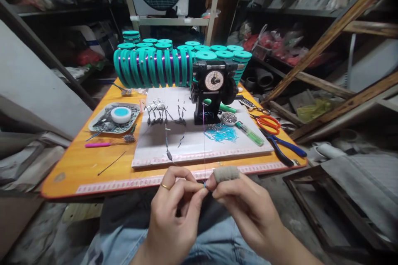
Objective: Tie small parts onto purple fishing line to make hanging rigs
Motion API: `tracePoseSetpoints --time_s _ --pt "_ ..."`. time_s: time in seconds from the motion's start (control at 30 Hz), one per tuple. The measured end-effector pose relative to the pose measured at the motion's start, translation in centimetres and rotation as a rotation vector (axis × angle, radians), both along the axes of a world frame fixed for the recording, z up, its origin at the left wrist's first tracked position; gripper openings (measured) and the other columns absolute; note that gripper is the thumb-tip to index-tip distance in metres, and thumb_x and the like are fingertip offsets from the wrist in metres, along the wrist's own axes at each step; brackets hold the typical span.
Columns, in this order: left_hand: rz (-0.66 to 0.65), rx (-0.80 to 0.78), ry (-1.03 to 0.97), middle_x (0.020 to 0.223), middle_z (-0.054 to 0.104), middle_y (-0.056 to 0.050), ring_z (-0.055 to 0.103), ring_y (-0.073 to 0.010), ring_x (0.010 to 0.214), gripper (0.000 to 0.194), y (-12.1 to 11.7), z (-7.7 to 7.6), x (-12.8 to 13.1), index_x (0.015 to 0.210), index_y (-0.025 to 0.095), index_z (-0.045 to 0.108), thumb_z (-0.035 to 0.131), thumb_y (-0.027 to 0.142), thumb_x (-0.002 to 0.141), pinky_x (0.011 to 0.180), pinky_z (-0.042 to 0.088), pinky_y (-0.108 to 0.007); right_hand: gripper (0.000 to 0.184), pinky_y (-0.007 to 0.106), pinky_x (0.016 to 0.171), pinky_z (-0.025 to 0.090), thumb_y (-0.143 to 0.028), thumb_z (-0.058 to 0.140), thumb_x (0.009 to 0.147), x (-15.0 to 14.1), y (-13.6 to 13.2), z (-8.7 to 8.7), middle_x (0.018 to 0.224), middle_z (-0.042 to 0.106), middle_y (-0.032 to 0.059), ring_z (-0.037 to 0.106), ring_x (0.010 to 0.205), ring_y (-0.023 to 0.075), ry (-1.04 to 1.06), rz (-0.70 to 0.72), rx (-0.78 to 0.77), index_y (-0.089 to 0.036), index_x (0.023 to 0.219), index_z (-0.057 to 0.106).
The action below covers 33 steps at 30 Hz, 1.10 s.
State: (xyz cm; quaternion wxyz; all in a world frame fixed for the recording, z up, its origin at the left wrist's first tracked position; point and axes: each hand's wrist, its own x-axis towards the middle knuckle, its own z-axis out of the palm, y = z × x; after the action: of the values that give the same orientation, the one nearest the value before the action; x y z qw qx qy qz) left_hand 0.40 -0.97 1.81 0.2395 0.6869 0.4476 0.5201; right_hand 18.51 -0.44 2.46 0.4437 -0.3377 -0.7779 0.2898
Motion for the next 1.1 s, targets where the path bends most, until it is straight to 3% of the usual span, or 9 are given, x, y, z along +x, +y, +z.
tracePoseSetpoints --time_s 0.23,0.37,0.47,0.57,0.67,0.87,0.93,1.03,1.1 --pt "-0.022 0.079 0.035 0.09 0.054 -0.004 0.062 -0.0104 0.066 0.016 0.1 -0.4 -0.3 0.088 0.019 0.064 0.058 0.003 0.087 0.05 0.047 -0.018 0.019 0.025 0.078 0.054 -0.007 0.052 0.094 -0.2 0.1 -0.2 0.095 0.067 0.0044 0.065 0.089 0.0153 -0.002 -0.021 -0.04 -0.023 0.102 0.059" --pt "-0.042 0.098 0.076 0.092 0.054 -0.003 0.06 -0.0078 0.064 0.017 0.3 0.0 -0.4 0.089 0.018 0.061 0.057 0.002 0.088 0.047 0.045 -0.015 0.023 0.026 0.079 0.055 -0.004 0.049 0.093 -0.3 1.0 0.8 0.1 0.064 0.0079 0.064 0.094 0.0172 -0.121 -0.007 0.232 -0.02 0.106 0.06" --pt "-0.062 0.164 0.119 0.091 0.056 -0.004 0.065 -0.0119 0.083 0.019 0.5 0.6 -0.9 0.089 0.017 0.06 0.055 -0.001 0.088 0.066 0.053 -0.017 0.024 0.029 0.088 0.056 -0.006 0.047 0.095 -0.7 2.5 1.7 0.109 0.061 0.0107 0.062 0.104 0.0196 -0.186 0.074 0.399 -0.019 0.111 0.059" --pt "-0.049 0.243 0.198 0.095 0.056 -0.006 0.065 -0.0136 0.089 0.018 0.9 0.9 -1.8 0.093 0.015 0.061 0.056 -0.002 0.088 0.079 0.054 -0.021 0.023 0.028 0.079 0.058 -0.008 0.045 0.097 -1.5 4.1 2.5 0.103 0.06 0.0097 0.064 0.093 0.018 -0.235 0.181 0.364 -0.018 0.113 0.058" --pt "-0.014 0.358 0.34 0.098 0.056 -0.009 0.066 -0.0158 0.083 0.017 1.4 0.7 -2.9 0.097 0.012 0.062 0.058 -0.001 0.087 0.074 0.054 -0.025 0.022 0.026 0.064 0.054 -0.008 0.044 0.096 -2.9 5.4 3.3 0.093 0.056 0.0065 0.059 0.075 0.0157 -0.363 0.173 0.279 -0.019 0.108 0.059" --pt "-0.121 0.597 0.592 0.097 0.068 -0.016 0.067 -0.0238 0.08 0.016 2.3 0.6 -4.1 0.095 0.007 0.062 0.056 -0.004 0.085 0.067 0.05 -0.034 0.018 0.027 0.062 0.048 -0.006 0.043 0.094 -4.7 6.6 4.0 0.093 0.053 0.0065 0.055 0.074 0.0159 -0.392 0.125 0.232 -0.017 0.097 0.057" --pt "-0.184 0.36 0.414 0.093 0.068 -0.013 0.065 -0.0205 0.078 0.014 2.4 0.9 -4.0 0.088 0.011 0.062 0.054 0.0 0.088 0.065 0.048 -0.031 0.021 0.028 0.063 0.05 -0.005 0.041 0.094 -4.3 6.5 3.7 0.096 0.056 0.0082 0.055 0.075 0.0165 -0.373 0.105 0.282 -0.016 0.107 0.055" --pt "-0.283 -0.352 -0.157 0.077 0.062 -0.005 0.057 -0.0136 0.068 0.017 2.8 1.4 -3.8 0.072 0.016 0.058 0.061 0.017 0.089 0.056 0.04 -0.023 0.031 0.034 0.072 0.054 -0.003 0.041 0.089 -3.1 6.0 3.1 0.102 0.061 0.0119 0.058 0.084 0.0198 -0.362 0.136 0.448 -0.015 0.117 0.048" --pt "-0.402 -0.764 -0.517 0.064 0.052 0.001 0.046 -0.0093 0.057 0.026 3.1 1.4 -3.7 0.067 0.016 0.056 0.072 0.031 0.082 0.051 0.031 -0.021 0.028 0.044 0.086 0.052 -0.004 0.043 0.086 -2.4 5.7 2.7 0.096 0.064 0.0092 0.059 0.085 0.0201 -0.377 0.204 0.584 -0.017 0.109 0.052"
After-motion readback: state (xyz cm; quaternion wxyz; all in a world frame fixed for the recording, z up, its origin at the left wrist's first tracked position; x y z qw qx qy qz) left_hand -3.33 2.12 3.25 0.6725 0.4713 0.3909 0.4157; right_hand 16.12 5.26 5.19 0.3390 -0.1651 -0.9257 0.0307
